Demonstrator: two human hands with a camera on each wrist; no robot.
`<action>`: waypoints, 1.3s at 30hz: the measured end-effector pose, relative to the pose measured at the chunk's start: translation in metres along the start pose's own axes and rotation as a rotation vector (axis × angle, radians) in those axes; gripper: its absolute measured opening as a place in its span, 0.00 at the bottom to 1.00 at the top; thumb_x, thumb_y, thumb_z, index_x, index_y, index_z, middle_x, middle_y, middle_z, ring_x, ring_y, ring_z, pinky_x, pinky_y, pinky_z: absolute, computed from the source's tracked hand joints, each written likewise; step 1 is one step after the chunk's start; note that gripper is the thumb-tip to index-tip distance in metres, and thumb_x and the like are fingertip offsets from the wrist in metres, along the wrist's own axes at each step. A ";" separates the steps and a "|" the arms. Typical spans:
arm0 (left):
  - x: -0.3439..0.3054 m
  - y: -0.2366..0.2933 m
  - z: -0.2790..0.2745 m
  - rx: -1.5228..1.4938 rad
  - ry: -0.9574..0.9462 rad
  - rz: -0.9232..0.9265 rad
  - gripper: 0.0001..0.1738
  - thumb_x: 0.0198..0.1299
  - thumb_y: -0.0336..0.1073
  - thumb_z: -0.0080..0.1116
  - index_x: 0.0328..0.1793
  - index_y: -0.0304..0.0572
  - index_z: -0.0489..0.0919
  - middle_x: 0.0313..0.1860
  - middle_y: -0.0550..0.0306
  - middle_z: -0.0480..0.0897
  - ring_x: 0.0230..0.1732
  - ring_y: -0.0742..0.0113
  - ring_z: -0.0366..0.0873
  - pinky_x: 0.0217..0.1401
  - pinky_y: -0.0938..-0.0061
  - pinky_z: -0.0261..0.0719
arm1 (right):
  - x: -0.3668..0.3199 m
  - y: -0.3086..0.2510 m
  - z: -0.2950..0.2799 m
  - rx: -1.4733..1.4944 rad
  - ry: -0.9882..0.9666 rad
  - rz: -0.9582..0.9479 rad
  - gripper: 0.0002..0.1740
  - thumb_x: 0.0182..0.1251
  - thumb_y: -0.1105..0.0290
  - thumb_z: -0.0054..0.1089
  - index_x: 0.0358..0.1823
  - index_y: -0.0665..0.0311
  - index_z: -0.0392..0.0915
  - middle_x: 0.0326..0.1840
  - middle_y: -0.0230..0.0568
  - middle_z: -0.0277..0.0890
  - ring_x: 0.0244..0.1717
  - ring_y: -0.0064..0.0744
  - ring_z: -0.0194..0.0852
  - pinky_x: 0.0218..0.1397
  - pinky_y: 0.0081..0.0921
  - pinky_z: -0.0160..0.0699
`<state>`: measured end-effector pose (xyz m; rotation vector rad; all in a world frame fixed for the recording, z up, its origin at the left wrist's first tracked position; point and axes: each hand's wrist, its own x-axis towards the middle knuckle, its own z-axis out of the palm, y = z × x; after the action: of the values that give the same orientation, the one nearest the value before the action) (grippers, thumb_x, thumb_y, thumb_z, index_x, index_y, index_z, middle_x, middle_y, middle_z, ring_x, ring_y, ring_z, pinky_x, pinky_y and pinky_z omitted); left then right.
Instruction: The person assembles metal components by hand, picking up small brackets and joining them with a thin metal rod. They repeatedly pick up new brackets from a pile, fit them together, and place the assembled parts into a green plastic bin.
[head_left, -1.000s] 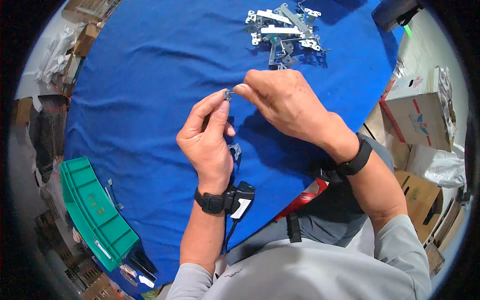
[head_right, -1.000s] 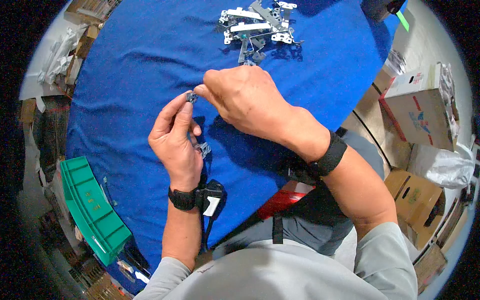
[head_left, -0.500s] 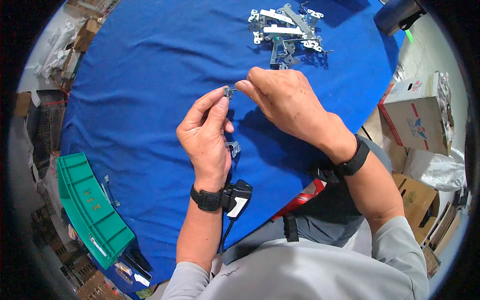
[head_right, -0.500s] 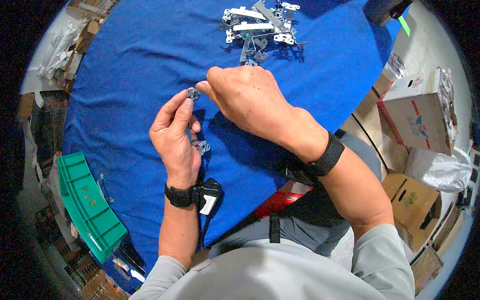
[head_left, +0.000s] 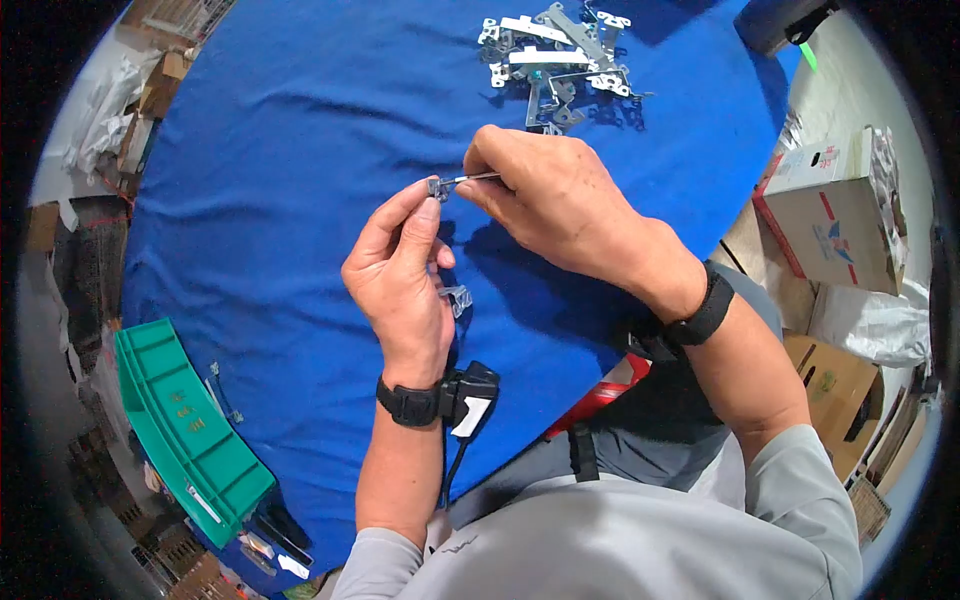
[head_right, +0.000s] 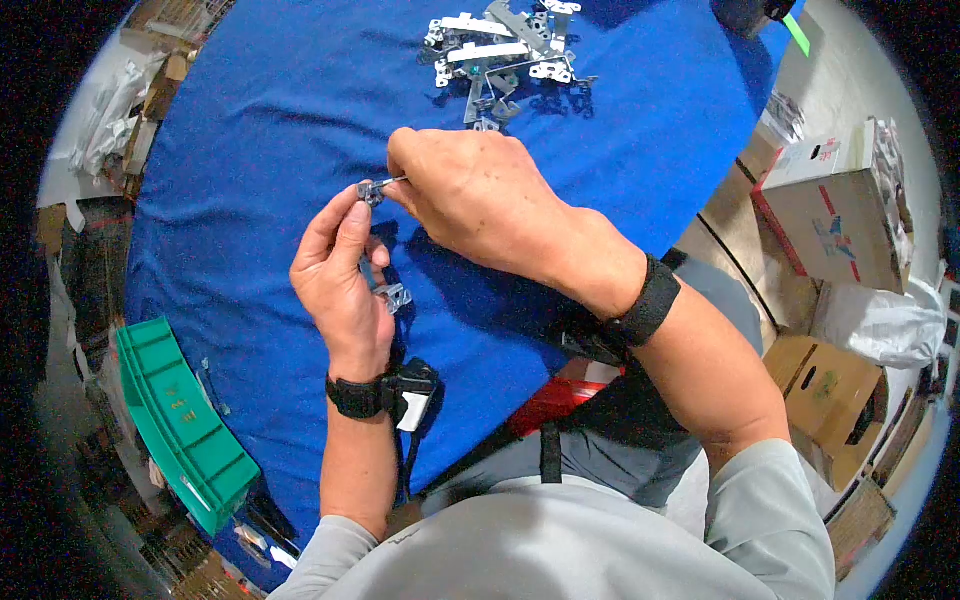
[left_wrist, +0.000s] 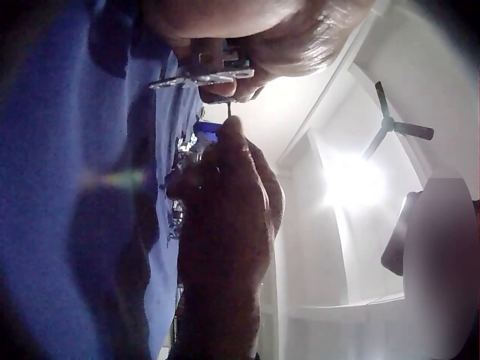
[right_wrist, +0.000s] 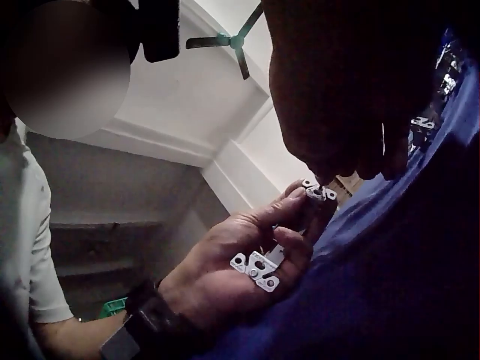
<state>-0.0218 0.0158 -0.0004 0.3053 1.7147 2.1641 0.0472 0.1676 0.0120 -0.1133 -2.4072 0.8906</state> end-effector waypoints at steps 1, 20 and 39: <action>0.000 0.000 0.000 0.000 -0.004 -0.002 0.10 0.64 0.25 0.62 0.51 0.34 0.84 0.41 0.55 0.87 0.25 0.77 0.76 0.23 0.84 0.72 | 0.000 -0.001 -0.003 -0.033 -0.046 0.008 0.16 0.70 0.60 0.58 0.30 0.65 0.70 0.22 0.51 0.75 0.27 0.56 0.78 0.27 0.47 0.75; -0.003 0.004 0.002 0.061 0.032 -0.028 0.11 0.65 0.26 0.60 0.53 0.33 0.83 0.41 0.56 0.87 0.24 0.81 0.72 0.22 0.86 0.68 | -0.002 0.001 0.002 -0.050 0.000 -0.008 0.16 0.66 0.58 0.60 0.31 0.65 0.74 0.28 0.49 0.81 0.29 0.51 0.83 0.28 0.47 0.79; -0.005 -0.002 -0.006 0.083 0.023 0.004 0.16 0.63 0.18 0.50 0.54 0.30 0.82 0.49 0.51 0.86 0.31 0.79 0.76 0.28 0.85 0.71 | -0.003 -0.005 0.005 -0.087 -0.016 -0.013 0.16 0.68 0.60 0.60 0.28 0.62 0.69 0.20 0.42 0.73 0.21 0.46 0.78 0.19 0.39 0.71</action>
<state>-0.0195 0.0092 -0.0039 0.3073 1.8214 2.1106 0.0481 0.1604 0.0105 -0.1238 -2.4593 0.7841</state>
